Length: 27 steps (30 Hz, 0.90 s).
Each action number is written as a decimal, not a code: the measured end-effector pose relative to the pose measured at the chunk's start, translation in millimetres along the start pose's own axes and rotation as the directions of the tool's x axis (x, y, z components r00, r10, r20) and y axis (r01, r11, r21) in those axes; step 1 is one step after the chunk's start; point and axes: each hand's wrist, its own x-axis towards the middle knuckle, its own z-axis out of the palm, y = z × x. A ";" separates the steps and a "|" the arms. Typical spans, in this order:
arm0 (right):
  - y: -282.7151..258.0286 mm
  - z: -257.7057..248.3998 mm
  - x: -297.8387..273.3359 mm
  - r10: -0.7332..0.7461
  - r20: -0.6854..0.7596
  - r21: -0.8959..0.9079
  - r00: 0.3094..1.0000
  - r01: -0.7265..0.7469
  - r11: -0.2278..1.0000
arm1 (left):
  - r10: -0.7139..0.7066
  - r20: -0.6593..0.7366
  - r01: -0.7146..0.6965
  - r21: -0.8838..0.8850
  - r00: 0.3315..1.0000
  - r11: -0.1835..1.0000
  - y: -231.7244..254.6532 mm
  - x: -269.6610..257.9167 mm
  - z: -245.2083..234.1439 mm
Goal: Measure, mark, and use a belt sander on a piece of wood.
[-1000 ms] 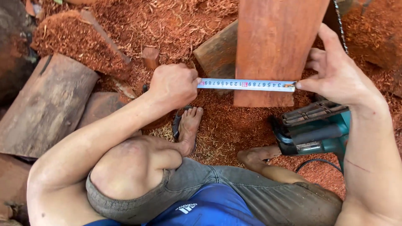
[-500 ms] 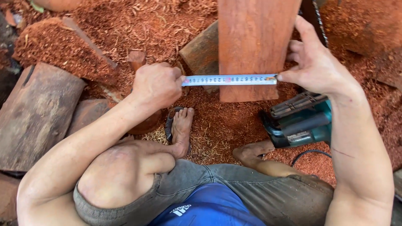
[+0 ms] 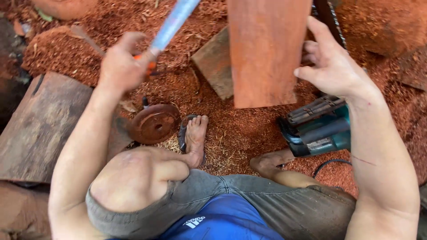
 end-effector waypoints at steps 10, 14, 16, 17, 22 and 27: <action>157.7 -32.8 24.9 0.140 0.023 0.053 0.990 -0.141 0.989 | -0.268 -0.250 0.343 0.340 0.930 0.876 -150.7 3.1 27.4; 315.1 -72.9 15.8 0.606 0.103 0.076 0.789 -0.613 0.786 | -0.034 -0.484 0.130 0.166 0.874 0.977 -165.0 2.5 31.5; 324.8 -75.5 14.2 0.633 0.102 0.076 0.768 -0.640 0.765 | -0.129 -0.492 0.174 0.046 0.861 0.984 -156.6 -14.3 19.4; 330.2 -78.3 11.3 0.660 0.097 0.079 0.745 -0.667 0.741 | -0.219 -0.486 0.210 -0.074 0.846 0.975 -150.9 -21.6 14.5; 166.9 -27.8 -3.2 0.395 -0.020 -0.063 0.918 -0.396 0.916 | -0.325 0.061 0.290 0.319 0.944 0.902 -134.5 -37.6 58.5; 58.3 4.8 -8.1 0.163 -0.266 0.050 0.950 -0.155 0.987 | -0.089 -0.021 0.091 0.375 0.996 0.922 -112.0 -11.3 114.5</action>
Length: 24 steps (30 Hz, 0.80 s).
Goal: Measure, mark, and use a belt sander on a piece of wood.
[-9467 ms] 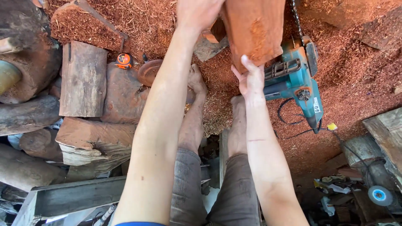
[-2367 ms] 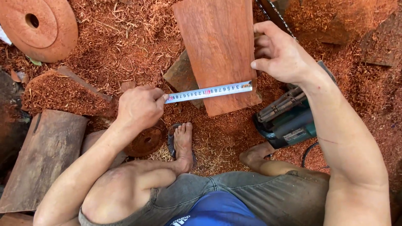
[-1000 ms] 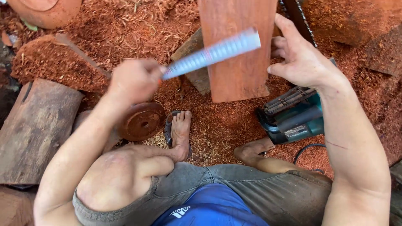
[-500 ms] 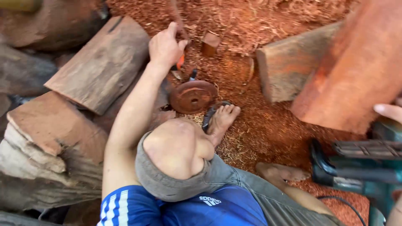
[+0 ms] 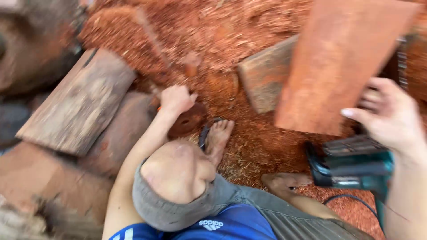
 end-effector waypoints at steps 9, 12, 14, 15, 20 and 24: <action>-38.6 23.3 -9.6 0.019 0.002 -0.080 1.000 -0.019 0.997 | -0.018 0.102 0.005 0.133 0.995 0.991 6.4 36.8 -9.1; -37.5 47.7 -12.5 -0.421 -0.129 0.278 0.898 0.441 0.854 | 0.086 -0.062 -0.090 -0.065 0.994 0.994 65.9 7.2 -126.3; -43.0 57.4 -14.9 -0.408 -0.156 0.315 0.900 0.437 0.843 | 0.348 -0.045 -0.330 -0.448 0.936 0.831 108.6 -16.0 -197.6; -40.0 59.9 -12.7 -0.443 -0.154 0.311 0.883 0.469 0.827 | 0.336 -0.082 -0.337 -0.440 0.938 0.833 129.4 -14.1 -208.1; -24.6 64.0 -7.3 -0.436 -0.259 0.182 0.862 0.486 0.854 | 0.745 -0.114 -0.648 -0.591 0.657 0.481 224.5 28.9 -202.2; 6.0 63.0 2.6 -0.354 -0.258 0.257 0.899 0.417 0.872 | 0.717 -0.066 -0.484 -0.780 0.694 0.397 237.2 45.7 -154.5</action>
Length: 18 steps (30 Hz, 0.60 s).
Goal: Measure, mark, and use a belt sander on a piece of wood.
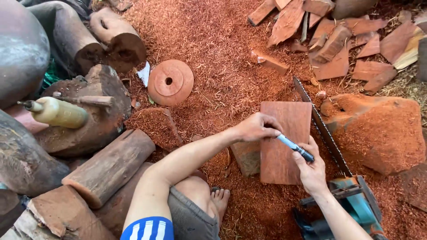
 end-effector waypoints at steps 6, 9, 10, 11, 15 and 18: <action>9.6 -7.0 -0.5 -0.149 0.003 0.184 0.989 0.145 0.972 | 0.132 0.092 -0.156 0.357 0.987 0.921 -20.0 1.3 10.7; 20.4 -13.0 6.2 -0.115 -0.005 0.280 0.993 0.112 0.953 | 0.013 0.232 -0.129 0.492 0.973 0.861 -7.0 -4.8 15.4; 21.7 -14.2 8.1 -0.109 0.003 0.232 0.994 0.105 0.967 | 0.052 0.201 -0.152 0.525 0.978 0.838 -6.5 -8.0 18.6; 23.5 -15.6 9.1 -0.101 0.009 0.185 0.995 0.097 0.978 | 0.092 0.173 -0.175 0.557 0.981 0.812 -6.2 -10.9 22.3; 49.1 -16.0 8.1 -0.117 0.018 0.226 0.993 0.110 0.968 | 0.237 0.104 -0.256 0.524 0.966 0.812 -8.0 -17.9 34.3; 47.2 -10.4 9.4 0.249 -0.184 0.376 0.951 -0.166 0.912 | 0.270 0.101 -0.278 0.570 0.957 0.773 -22.9 -14.2 44.5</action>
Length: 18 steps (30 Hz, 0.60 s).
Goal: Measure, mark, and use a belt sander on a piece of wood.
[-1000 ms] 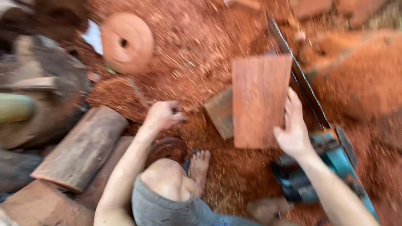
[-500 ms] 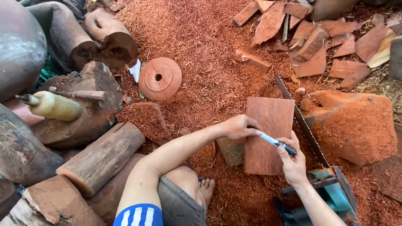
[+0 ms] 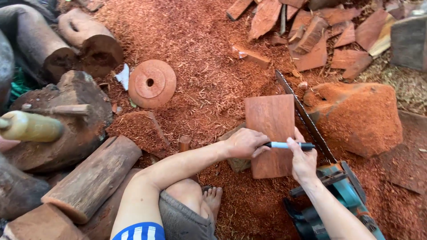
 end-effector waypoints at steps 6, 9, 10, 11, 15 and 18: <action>-36.3 29.5 -21.3 -0.030 -0.019 0.143 0.999 0.032 0.989 | 0.137 0.090 -0.154 0.225 0.987 0.962 -5.6 -4.0 12.5; -38.4 33.8 -28.6 -0.049 0.004 0.174 0.999 0.048 0.984 | 0.491 -0.267 -0.375 0.386 0.829 0.843 1.3 -12.7 3.0; -38.4 32.5 -33.0 -0.062 0.017 0.186 0.998 0.057 0.981 | 0.500 -0.251 -0.380 0.403 0.829 0.832 4.8 -14.1 2.6; -42.5 34.9 -26.5 -0.097 0.045 0.203 0.994 0.086 0.975 | 0.519 -0.239 -0.383 0.444 0.821 0.810 5.2 -10.2 -6.6; -36.6 20.3 -17.3 -0.164 0.047 0.120 0.985 0.158 0.980 | 0.204 -0.115 -0.188 0.134 0.972 0.973 -14.1 -19.7 -10.7; -41.5 -3.0 -0.3 -0.101 -0.027 0.261 0.994 0.105 0.960 | -0.127 -0.076 0.097 -0.316 0.989 0.944 -48.9 -42.3 -14.0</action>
